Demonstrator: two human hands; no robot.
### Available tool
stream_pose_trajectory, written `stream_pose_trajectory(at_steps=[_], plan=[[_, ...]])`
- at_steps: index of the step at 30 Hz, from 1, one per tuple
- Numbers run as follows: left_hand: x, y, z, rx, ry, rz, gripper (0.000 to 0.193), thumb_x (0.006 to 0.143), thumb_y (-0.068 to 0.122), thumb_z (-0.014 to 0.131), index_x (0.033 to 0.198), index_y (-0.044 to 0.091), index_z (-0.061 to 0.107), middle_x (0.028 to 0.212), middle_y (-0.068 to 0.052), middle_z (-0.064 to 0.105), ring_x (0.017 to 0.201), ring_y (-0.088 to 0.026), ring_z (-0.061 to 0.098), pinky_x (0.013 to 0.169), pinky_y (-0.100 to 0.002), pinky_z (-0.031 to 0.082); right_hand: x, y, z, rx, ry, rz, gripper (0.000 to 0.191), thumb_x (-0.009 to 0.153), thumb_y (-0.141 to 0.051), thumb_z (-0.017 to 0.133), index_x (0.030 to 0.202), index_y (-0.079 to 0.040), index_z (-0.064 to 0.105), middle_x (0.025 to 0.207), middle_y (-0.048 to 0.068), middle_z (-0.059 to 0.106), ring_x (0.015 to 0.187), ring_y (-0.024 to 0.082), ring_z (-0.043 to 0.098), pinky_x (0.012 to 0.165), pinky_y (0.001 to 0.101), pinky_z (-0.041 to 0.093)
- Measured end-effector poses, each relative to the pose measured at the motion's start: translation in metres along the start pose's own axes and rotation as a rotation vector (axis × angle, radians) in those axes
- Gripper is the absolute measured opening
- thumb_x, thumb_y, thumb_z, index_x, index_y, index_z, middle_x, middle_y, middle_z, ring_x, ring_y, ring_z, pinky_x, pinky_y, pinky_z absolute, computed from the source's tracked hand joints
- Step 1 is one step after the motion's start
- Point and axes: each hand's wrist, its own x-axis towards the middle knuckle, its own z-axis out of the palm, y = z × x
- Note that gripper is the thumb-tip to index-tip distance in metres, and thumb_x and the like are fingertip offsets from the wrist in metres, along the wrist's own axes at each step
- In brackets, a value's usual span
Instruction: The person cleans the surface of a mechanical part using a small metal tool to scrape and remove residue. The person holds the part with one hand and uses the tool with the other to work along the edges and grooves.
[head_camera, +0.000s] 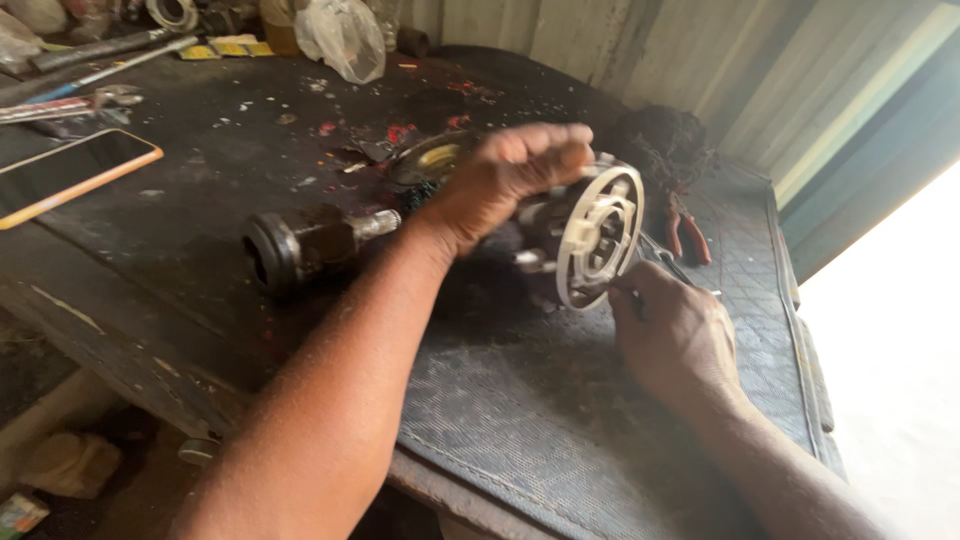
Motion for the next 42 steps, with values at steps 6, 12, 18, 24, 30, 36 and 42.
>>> stream_pose_trajectory(at_steps=[6,12,18,24,30,36,42], plan=[[-0.001,0.001,0.007,-0.061,-0.224,-0.092,0.099,0.069,0.069,0.079,0.136,-0.001,0.061,0.122,-0.019,0.075,0.116,-0.024,0.070,0.103,-0.034,0.053,0.001,0.002,0.002,0.009,-0.044,0.026,0.026,0.092,-0.031,0.062,0.112,-0.023,0.075,0.085,0.014,0.076,0.083,0.035,0.074,0.081,0.0502,0.055],[-0.003,0.002,0.006,-0.092,-0.123,-0.076,0.072,0.082,0.054,0.076,0.127,-0.003,0.070,0.109,-0.013,0.078,0.100,-0.017,0.072,0.093,-0.029,0.057,0.003,0.003,0.002,0.008,-0.046,0.062,0.024,0.092,-0.034,0.063,0.111,-0.024,0.076,0.083,0.012,0.077,0.083,0.032,0.075,0.082,0.0487,0.056],[-0.004,0.003,0.014,-0.070,-0.082,0.002,0.061,0.083,0.044,0.073,0.127,0.002,0.070,0.107,-0.010,0.078,0.099,-0.015,0.074,0.089,-0.028,0.059,-0.001,0.010,0.000,-0.106,0.089,-0.216,0.020,0.092,-0.026,0.064,0.107,-0.022,0.076,0.084,0.005,0.077,0.073,0.028,0.075,0.071,0.0450,0.058],[-0.004,0.003,0.019,-0.080,-0.078,0.008,0.059,0.083,0.042,0.073,0.126,0.002,0.071,0.109,-0.010,0.079,0.105,-0.015,0.074,0.092,-0.029,0.058,-0.005,0.010,-0.003,-0.319,0.226,-0.568,0.016,0.096,-0.016,0.059,0.099,-0.016,0.075,0.074,0.002,0.071,0.065,0.021,0.071,0.065,0.0409,0.059],[-0.004,0.001,0.022,-0.093,-0.078,0.000,0.058,0.084,0.041,0.074,0.125,0.000,0.072,0.108,-0.011,0.080,0.103,-0.014,0.075,0.092,-0.028,0.059,0.011,0.019,0.010,-0.487,-0.095,-0.176,0.021,0.103,-0.027,0.057,0.116,-0.025,0.074,0.077,0.003,0.073,0.066,0.020,0.072,0.066,0.0376,0.061],[-0.003,-0.001,0.022,-0.079,-0.090,0.012,0.059,0.084,0.043,0.072,0.124,-0.001,0.072,0.106,-0.010,0.080,0.100,-0.012,0.075,0.090,-0.026,0.059,0.033,0.057,0.009,0.105,0.194,-0.679,0.013,0.089,-0.025,0.072,0.097,-0.019,0.081,0.081,-0.001,0.078,0.095,0.026,0.074,0.081,0.0460,0.055],[-0.001,-0.001,0.023,-0.103,-0.093,-0.003,0.059,0.084,0.040,0.072,0.126,-0.002,0.072,0.104,-0.010,0.080,0.095,-0.013,0.074,0.087,-0.027,0.059,0.010,0.043,0.011,-0.169,0.037,-0.332,0.020,0.095,-0.017,0.062,0.106,-0.022,0.079,0.071,0.001,0.075,0.058,0.020,0.071,0.058,0.0385,0.058]])
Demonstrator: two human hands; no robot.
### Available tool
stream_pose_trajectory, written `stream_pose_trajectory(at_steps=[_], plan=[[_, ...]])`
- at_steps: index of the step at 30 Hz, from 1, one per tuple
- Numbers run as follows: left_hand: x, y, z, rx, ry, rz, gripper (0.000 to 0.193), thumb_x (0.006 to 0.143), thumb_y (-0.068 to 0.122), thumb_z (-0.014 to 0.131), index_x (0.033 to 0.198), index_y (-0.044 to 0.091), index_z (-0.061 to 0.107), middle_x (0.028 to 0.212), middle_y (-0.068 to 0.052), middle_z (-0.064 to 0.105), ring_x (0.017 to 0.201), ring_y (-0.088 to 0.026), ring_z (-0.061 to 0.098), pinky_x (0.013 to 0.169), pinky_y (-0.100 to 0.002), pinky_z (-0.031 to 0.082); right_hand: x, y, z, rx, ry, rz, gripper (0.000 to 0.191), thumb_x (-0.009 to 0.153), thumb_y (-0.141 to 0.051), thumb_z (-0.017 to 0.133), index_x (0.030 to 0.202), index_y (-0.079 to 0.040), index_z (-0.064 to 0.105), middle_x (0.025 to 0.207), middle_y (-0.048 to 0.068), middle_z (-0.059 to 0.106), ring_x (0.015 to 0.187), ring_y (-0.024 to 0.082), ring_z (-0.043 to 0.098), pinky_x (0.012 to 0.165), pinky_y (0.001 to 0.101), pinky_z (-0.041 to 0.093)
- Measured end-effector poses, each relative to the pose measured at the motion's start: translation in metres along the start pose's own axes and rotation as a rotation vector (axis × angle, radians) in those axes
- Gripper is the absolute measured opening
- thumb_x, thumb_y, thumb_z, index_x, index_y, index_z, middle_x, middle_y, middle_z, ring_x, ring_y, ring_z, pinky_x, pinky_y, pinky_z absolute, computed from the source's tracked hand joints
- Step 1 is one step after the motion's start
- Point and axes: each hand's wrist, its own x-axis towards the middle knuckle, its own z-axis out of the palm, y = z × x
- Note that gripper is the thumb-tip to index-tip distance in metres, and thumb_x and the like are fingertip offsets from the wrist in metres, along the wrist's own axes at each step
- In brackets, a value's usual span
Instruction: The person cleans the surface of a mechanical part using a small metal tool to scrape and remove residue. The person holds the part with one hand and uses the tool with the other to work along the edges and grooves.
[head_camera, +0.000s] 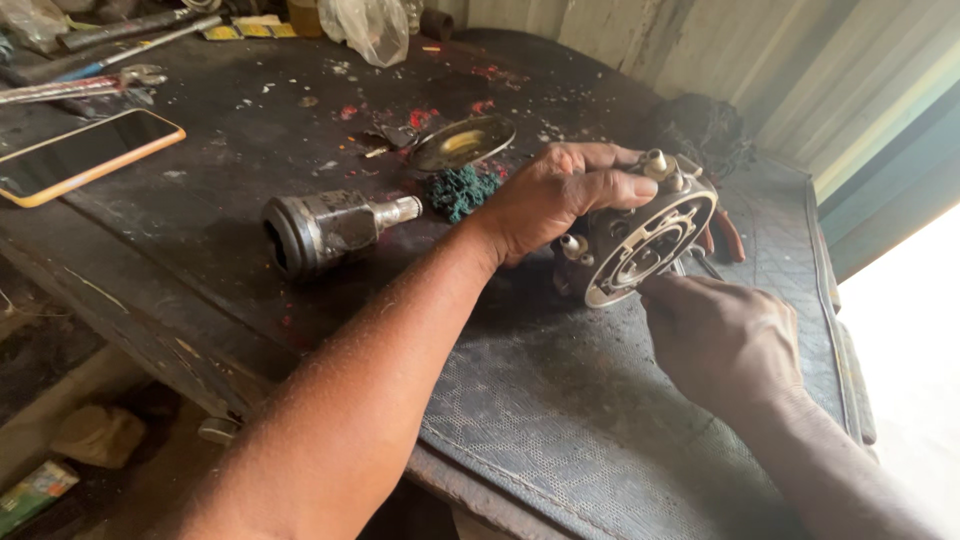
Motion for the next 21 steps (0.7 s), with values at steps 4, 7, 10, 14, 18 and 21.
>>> stream_pose_trajectory(at_steps=[4,7,10,14,18,21], plan=[[0.000,0.001,0.003,-0.017,-0.011,-0.011,0.059,0.083,0.038,0.074,0.126,-0.002,0.071,0.105,-0.010,0.079,0.094,-0.013,0.074,0.088,-0.026,0.059,-0.003,-0.018,-0.006,-0.182,0.156,-0.234,0.019,0.094,-0.006,0.056,0.098,-0.016,0.071,0.074,0.000,0.069,0.061,0.018,0.067,0.052,0.0383,0.055],[-0.001,0.001,0.004,-0.029,-0.017,-0.024,0.060,0.082,0.039,0.073,0.127,-0.001,0.070,0.105,-0.010,0.079,0.093,-0.012,0.074,0.085,-0.027,0.060,0.001,-0.020,-0.007,-0.249,-0.098,0.013,0.020,0.102,-0.016,0.056,0.094,-0.019,0.074,0.073,-0.001,0.072,0.059,0.017,0.069,0.059,0.0382,0.057],[-0.002,0.001,0.003,-0.001,-0.007,-0.030,0.061,0.083,0.041,0.072,0.127,-0.001,0.071,0.104,-0.009,0.079,0.092,-0.012,0.074,0.084,-0.027,0.059,0.012,-0.011,-0.009,0.237,-0.106,0.251,0.018,0.090,-0.027,0.070,0.104,-0.023,0.080,0.070,0.007,0.078,0.058,0.021,0.074,0.067,0.0372,0.059],[-0.001,-0.001,0.002,-0.030,-0.029,-0.004,0.061,0.086,0.042,0.072,0.129,-0.001,0.071,0.109,-0.009,0.079,0.105,-0.011,0.073,0.096,-0.027,0.057,0.014,-0.001,-0.013,0.270,0.008,0.111,0.016,0.085,-0.026,0.074,0.096,-0.020,0.083,0.077,0.005,0.080,0.069,0.021,0.075,0.071,0.0393,0.057],[0.001,-0.003,0.000,0.135,-0.011,0.034,0.060,0.086,0.046,0.068,0.124,0.001,0.076,0.110,-0.006,0.079,0.100,-0.012,0.074,0.091,-0.028,0.058,-0.001,-0.011,-0.011,0.004,0.015,0.056,0.015,0.092,-0.025,0.068,0.099,-0.022,0.081,0.079,0.004,0.079,0.064,0.021,0.073,0.065,0.0405,0.058],[0.001,-0.005,0.000,0.044,-0.033,-0.002,0.060,0.084,0.044,0.071,0.125,0.000,0.073,0.105,-0.008,0.080,0.098,-0.014,0.074,0.091,-0.028,0.058,-0.005,-0.024,-0.006,-0.216,-0.061,0.001,0.020,0.103,-0.016,0.056,0.097,-0.017,0.075,0.082,0.002,0.076,0.068,0.016,0.071,0.063,0.0362,0.059]])
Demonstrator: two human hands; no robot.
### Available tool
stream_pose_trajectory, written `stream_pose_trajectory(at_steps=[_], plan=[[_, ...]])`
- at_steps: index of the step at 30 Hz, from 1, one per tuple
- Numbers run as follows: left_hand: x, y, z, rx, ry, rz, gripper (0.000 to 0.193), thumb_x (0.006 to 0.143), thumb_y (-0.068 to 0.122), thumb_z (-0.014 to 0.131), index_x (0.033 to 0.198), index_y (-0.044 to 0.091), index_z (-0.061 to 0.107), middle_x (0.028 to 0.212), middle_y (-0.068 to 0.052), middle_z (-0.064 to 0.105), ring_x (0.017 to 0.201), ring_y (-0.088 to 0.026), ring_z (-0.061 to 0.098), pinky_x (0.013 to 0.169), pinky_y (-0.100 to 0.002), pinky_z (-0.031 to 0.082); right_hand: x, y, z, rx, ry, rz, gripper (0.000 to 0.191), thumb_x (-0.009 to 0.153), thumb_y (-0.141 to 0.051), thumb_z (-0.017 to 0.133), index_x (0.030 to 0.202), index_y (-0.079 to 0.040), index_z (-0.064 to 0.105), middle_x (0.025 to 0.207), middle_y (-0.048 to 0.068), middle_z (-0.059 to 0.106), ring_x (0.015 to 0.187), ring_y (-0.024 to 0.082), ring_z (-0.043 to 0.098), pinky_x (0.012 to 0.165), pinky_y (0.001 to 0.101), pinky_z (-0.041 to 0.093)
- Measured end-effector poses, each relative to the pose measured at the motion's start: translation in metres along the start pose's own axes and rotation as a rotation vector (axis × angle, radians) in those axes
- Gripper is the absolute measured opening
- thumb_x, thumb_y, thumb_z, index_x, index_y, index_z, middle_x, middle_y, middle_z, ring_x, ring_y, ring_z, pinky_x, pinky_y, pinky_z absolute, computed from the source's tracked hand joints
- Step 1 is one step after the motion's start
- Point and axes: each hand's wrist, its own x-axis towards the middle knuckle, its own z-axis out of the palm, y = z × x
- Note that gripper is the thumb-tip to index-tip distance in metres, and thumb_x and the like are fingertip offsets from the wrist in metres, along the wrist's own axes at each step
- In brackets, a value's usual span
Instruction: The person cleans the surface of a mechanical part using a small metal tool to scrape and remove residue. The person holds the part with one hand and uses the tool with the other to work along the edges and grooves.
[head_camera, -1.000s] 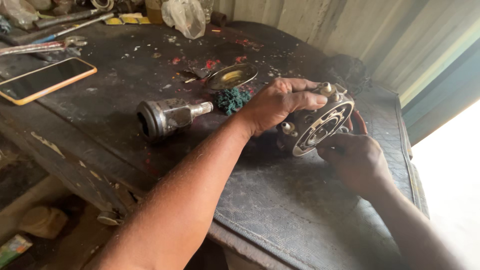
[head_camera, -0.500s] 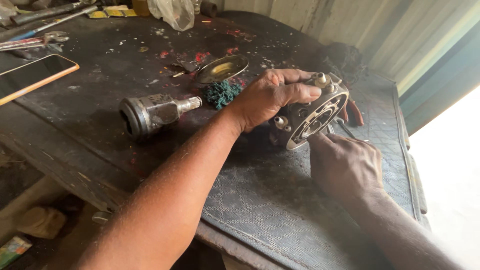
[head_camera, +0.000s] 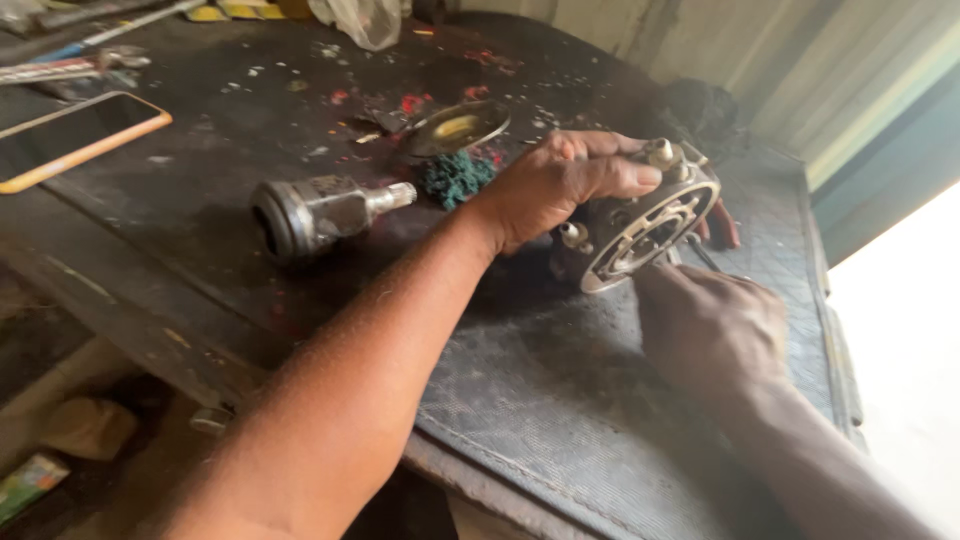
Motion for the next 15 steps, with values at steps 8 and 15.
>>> stream_pose_trajectory(at_steps=[8,15], plan=[[-0.004,0.002,0.002,-0.048,0.020,0.016,0.058,0.083,0.041,0.073,0.123,0.000,0.074,0.101,-0.007,0.080,0.092,-0.011,0.074,0.086,-0.026,0.058,0.016,0.016,-0.004,0.526,-0.059,0.272,0.015,0.087,-0.024,0.074,0.098,-0.020,0.082,0.074,0.007,0.078,0.066,0.019,0.074,0.071,0.0355,0.058],[-0.008,0.016,0.010,0.012,-0.106,0.110,0.048,0.082,0.040,0.076,0.114,0.004,0.077,0.093,-0.008,0.081,0.080,-0.015,0.076,0.073,-0.029,0.064,0.010,0.056,0.007,0.424,0.096,0.442,0.014,0.091,-0.022,0.075,0.103,-0.017,0.083,0.083,0.007,0.076,0.068,0.021,0.068,0.067,0.0369,0.053]])
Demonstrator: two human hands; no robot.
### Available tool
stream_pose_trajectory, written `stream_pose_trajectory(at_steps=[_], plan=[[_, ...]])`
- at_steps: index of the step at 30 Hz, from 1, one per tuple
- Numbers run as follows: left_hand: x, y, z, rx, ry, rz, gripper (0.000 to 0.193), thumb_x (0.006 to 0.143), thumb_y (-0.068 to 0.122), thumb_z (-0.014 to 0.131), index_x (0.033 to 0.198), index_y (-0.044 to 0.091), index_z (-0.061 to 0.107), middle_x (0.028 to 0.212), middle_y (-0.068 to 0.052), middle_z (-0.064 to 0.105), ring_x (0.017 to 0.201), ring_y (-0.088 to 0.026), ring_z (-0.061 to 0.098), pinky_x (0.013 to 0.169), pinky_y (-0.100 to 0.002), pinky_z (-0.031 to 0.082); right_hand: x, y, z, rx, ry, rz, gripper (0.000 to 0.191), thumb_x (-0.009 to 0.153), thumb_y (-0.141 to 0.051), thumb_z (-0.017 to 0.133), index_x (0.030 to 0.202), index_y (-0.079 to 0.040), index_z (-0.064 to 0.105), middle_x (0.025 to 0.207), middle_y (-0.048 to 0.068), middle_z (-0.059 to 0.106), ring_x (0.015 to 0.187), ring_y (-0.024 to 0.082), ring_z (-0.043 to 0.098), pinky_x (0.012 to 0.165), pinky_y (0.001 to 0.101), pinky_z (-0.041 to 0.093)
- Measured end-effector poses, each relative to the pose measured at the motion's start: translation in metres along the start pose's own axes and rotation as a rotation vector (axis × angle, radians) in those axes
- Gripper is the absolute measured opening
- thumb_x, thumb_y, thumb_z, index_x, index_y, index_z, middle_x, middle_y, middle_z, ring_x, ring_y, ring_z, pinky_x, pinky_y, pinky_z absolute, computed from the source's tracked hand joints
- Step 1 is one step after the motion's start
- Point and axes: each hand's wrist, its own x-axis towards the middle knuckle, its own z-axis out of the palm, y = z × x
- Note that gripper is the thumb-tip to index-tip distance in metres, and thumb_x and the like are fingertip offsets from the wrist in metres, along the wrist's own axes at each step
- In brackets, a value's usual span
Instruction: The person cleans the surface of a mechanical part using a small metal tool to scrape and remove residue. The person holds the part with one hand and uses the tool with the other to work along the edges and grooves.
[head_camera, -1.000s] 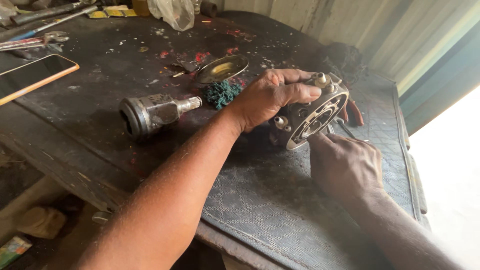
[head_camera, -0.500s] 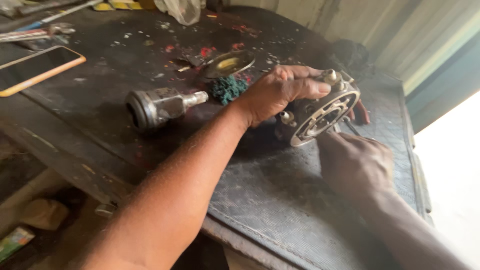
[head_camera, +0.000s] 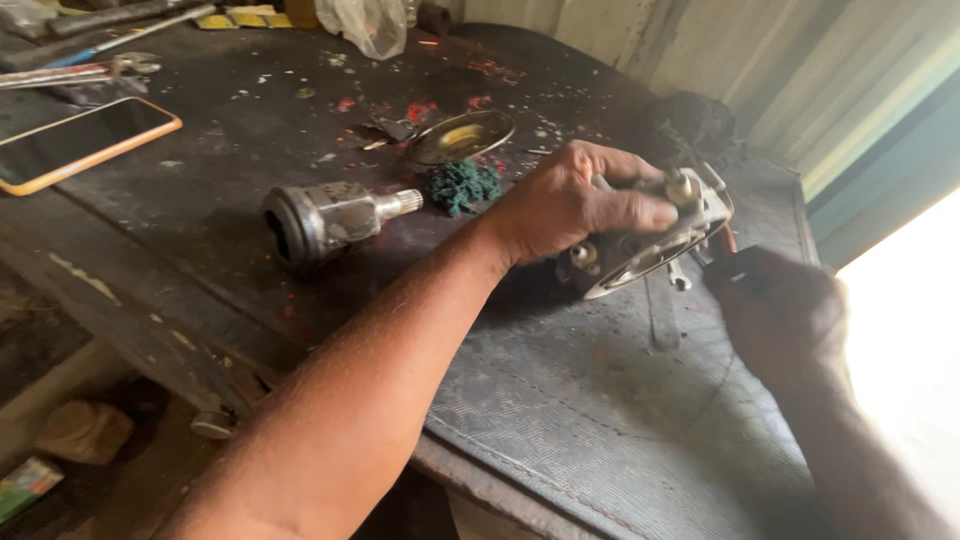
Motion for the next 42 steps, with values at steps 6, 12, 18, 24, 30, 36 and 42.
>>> stream_pose_trajectory(at_steps=[6,12,18,24,30,36,42], plan=[[-0.004,0.011,0.046,0.384,-0.286,0.204,0.031,0.078,0.030,0.084,0.104,0.013,0.081,0.094,-0.005,0.076,0.080,-0.010,0.072,0.069,-0.028,0.062,0.018,0.034,-0.002,0.511,0.180,0.319,0.018,0.091,-0.014,0.072,0.106,-0.010,0.081,0.082,0.005,0.068,0.069,0.015,0.058,0.062,0.0321,0.048],[-0.003,0.008,0.039,0.259,-0.172,0.093,0.023,0.086,0.030,0.076,0.099,0.012,0.081,0.087,0.000,0.079,0.075,-0.011,0.074,0.068,-0.029,0.062,0.017,0.034,0.010,0.431,0.145,0.228,0.017,0.094,-0.021,0.077,0.104,-0.007,0.080,0.090,0.007,0.071,0.080,0.014,0.063,0.072,0.0323,0.051],[0.003,-0.012,-0.009,-0.288,0.297,-0.128,0.033,0.091,0.037,0.069,0.099,0.005,0.077,0.086,-0.010,0.076,0.071,-0.019,0.072,0.067,-0.037,0.060,0.010,0.018,-0.003,0.380,0.112,0.231,0.019,0.090,-0.017,0.072,0.106,-0.011,0.080,0.102,0.008,0.076,0.097,0.019,0.068,0.090,0.0357,0.051],[0.011,-0.038,-0.036,-0.826,0.403,-0.340,0.032,0.095,0.035,0.058,0.105,0.007,0.071,0.090,-0.010,0.075,0.076,-0.022,0.073,0.073,-0.039,0.060,0.010,0.020,-0.005,0.370,0.077,0.183,0.020,0.088,-0.016,0.072,0.105,-0.012,0.081,0.101,0.008,0.077,0.094,0.019,0.069,0.088,0.0354,0.052],[0.011,-0.071,-0.063,-0.808,0.654,-0.460,0.027,0.094,0.031,0.052,0.089,0.011,0.068,0.078,-0.004,0.071,0.066,-0.019,0.068,0.065,-0.036,0.059,0.015,0.025,-0.002,0.357,0.039,0.187,0.020,0.088,-0.018,0.072,0.105,-0.013,0.081,0.094,0.007,0.076,0.087,0.018,0.068,0.080,0.0350,0.052],[0.005,-0.101,-0.074,-0.981,0.498,-0.491,0.021,0.095,0.026,0.059,0.084,0.011,0.069,0.070,-0.002,0.066,0.058,-0.017,0.063,0.058,-0.033,0.055,0.017,0.032,0.001,0.433,0.057,0.167,0.020,0.088,-0.019,0.073,0.105,-0.012,0.081,0.092,0.008,0.076,0.084,0.018,0.067,0.078,0.0341,0.051],[0.006,-0.102,-0.074,-0.490,0.468,-0.768,0.025,0.088,0.029,0.058,0.089,0.008,0.072,0.082,-0.007,0.072,0.072,-0.021,0.067,0.068,-0.039,0.054,0.021,0.037,0.003,0.389,0.109,0.127,0.020,0.088,-0.018,0.073,0.103,-0.010,0.081,0.093,0.009,0.077,0.087,0.019,0.069,0.082,0.0334,0.051]])
